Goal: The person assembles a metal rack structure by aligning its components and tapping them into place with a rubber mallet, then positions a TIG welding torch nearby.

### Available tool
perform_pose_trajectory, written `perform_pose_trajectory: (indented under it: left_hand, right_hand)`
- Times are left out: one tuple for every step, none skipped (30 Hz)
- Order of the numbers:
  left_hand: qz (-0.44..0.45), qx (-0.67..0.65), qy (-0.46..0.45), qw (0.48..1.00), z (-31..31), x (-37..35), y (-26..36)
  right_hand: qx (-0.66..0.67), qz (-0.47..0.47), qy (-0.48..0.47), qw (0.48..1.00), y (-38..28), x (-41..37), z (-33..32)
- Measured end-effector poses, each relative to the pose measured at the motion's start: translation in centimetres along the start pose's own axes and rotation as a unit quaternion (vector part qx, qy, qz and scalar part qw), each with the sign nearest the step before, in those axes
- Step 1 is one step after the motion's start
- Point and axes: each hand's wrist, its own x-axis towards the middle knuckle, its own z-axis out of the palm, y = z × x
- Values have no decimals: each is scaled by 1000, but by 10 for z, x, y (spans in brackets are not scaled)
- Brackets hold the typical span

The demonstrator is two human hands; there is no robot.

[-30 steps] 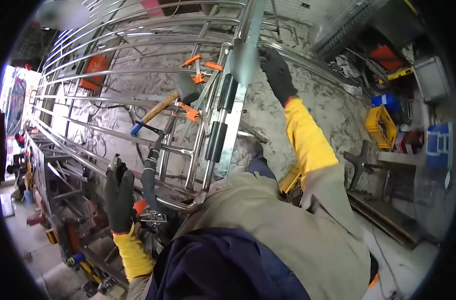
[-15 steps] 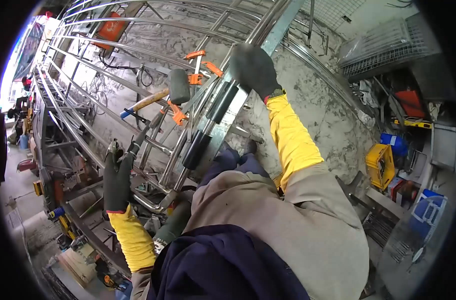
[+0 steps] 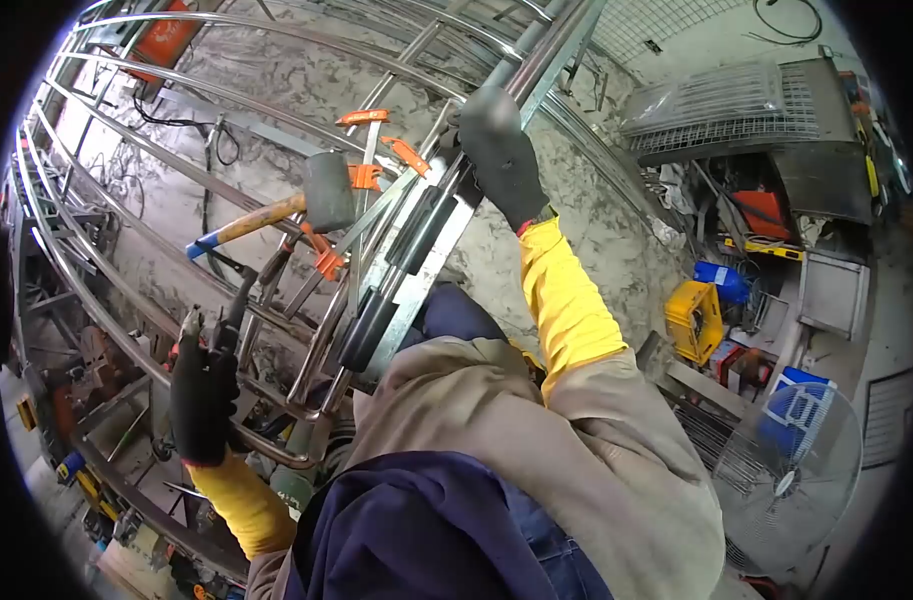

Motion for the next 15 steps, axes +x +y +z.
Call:
perform_pose_trajectory:
  left_hand:
    - [-10, 21, 27, 999, 0, -2, 2]
    - [-21, 43, 54, 997, 0, -5, 4]
    - [-31, 64, 82, 994, -1, -8, 5]
    - [-29, 5, 83, 996, -5, -11, 0]
    - [-34, 1, 80, 996, -8, -15, -13]
    - [21, 12, 126, 992, -12, -19, -28]
    - [75, 23, 170, 982, -13, -20, -37]
    - [71, 23, 165, 983, -13, -31, -18]
    - [-34, -46, 185, 981, -16, -50, 18]
    - [-139, -112, 202, 963, -19, -58, 38]
    - [-122, -187, 197, 954, -27, -66, 23]
    - [-106, -261, 191, 940, -33, -72, 8]
    - [-112, -263, 185, 940, -32, -69, 2]
    - [-108, -285, 168, 938, -32, -66, -3]
    - [-105, -306, 153, 934, -31, -64, -9]
  right_hand:
    - [-6, 5, -3, 1000, 3, 1, -2]
    - [-40, -18, 0, 999, 8, 1, -3]
    - [-73, -43, 2, 996, 10, 2, -5]
    - [-62, -4, -3, 998, -3, 0, -4]
    - [-66, -1, -8, 998, -8, -1, 0]
    - [-17, 12, 30, 999, -10, -2, 5]
    - [32, 25, 69, 997, -10, -3, 8]
    - [37, 38, 73, 996, -4, -6, 5]
    - [33, 42, 71, 996, -7, -6, 8]
    - [28, 40, 88, 995, -14, -6, 15]
    - [22, 37, 106, 993, -18, -7, 17]
    - [3, 74, 105, 992, -12, -13, 12]
    - [-4, 79, 104, 991, -13, -10, 14]
    - [2, 57, 114, 992, -17, -6, 21]
    - [9, 35, 123, 992, -17, -3, 24]
